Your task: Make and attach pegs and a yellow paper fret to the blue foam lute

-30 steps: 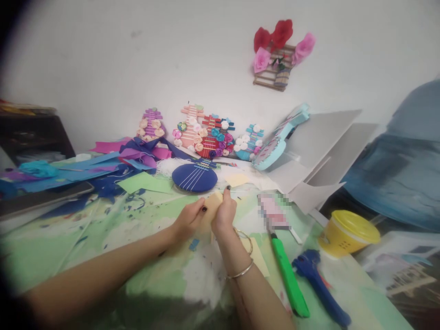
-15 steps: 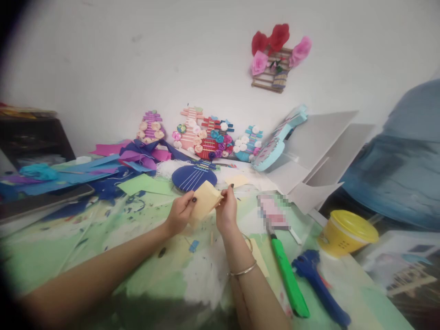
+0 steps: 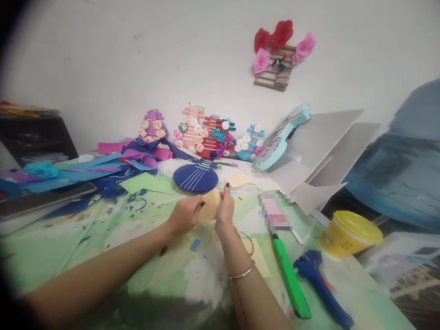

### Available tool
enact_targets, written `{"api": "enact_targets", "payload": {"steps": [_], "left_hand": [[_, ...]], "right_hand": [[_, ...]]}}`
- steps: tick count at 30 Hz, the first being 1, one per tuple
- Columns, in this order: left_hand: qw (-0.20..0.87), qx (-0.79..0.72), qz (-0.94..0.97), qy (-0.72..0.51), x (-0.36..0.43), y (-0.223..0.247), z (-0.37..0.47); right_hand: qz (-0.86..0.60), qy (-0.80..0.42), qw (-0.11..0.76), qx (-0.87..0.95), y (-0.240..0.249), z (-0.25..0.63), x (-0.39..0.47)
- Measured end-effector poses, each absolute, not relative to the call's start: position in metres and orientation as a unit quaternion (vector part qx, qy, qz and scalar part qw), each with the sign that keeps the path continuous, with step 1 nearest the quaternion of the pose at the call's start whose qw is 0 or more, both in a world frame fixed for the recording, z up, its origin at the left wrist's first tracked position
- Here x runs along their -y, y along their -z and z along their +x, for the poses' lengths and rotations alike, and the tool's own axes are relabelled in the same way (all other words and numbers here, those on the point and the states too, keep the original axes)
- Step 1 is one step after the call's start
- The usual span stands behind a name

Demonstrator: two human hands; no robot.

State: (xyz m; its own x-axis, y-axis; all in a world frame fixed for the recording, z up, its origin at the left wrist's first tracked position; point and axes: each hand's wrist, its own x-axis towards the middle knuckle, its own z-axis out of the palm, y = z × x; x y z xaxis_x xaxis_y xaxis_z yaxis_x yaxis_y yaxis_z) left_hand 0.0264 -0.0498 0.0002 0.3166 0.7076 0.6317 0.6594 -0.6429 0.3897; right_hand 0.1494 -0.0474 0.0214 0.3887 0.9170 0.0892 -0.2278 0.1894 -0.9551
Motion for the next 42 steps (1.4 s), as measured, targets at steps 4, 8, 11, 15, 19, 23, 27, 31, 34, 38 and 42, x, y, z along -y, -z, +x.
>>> {"api": "enact_targets", "payload": {"steps": [4,8,11,15,19,23,27,31,34,38,42], "left_hand": [[0.121,-0.382,0.815,-0.42,0.05,0.003,0.028],[0.173,-0.355,0.813,-0.427,0.05,-0.004,0.027],[0.201,-0.354,0.809,-0.424,0.051,-0.023,0.021],[0.299,-0.399,0.733,-0.463,0.061,-0.045,0.012],[0.28,-0.455,0.716,-0.45,0.078,-0.042,0.004],[0.266,-0.48,0.69,-0.472,0.091,-0.033,0.002],[0.278,-0.471,0.671,-0.501,0.099,-0.036,0.008],[0.164,-0.483,0.709,-0.488,0.107,-0.042,0.014],[0.065,-0.487,0.727,-0.479,0.112,-0.041,0.016],[0.049,-0.484,0.734,-0.474,0.114,-0.039,0.016],[0.207,-0.444,0.744,-0.454,0.107,-0.046,0.009]], "right_hand": [[-0.476,-0.387,0.712,0.342,-0.023,0.149,0.053],[-0.46,-0.371,0.741,0.319,-0.019,0.159,0.054],[-0.402,-0.426,0.747,0.314,-0.018,0.167,0.056],[-0.309,-0.533,0.693,0.374,-0.02,0.164,0.07],[-0.332,-0.557,0.627,0.432,-0.018,0.154,0.091],[-0.443,-0.443,0.633,0.454,-0.012,0.147,0.108],[-0.511,-0.344,0.633,0.469,-0.015,0.143,0.12],[-0.566,-0.247,0.608,0.5,-0.026,0.142,0.133],[-0.581,-0.191,0.582,0.537,-0.033,0.144,0.139],[-0.563,-0.24,0.574,0.544,-0.031,0.151,0.136],[-0.543,-0.275,0.542,0.58,-0.025,0.163,0.126]]}}
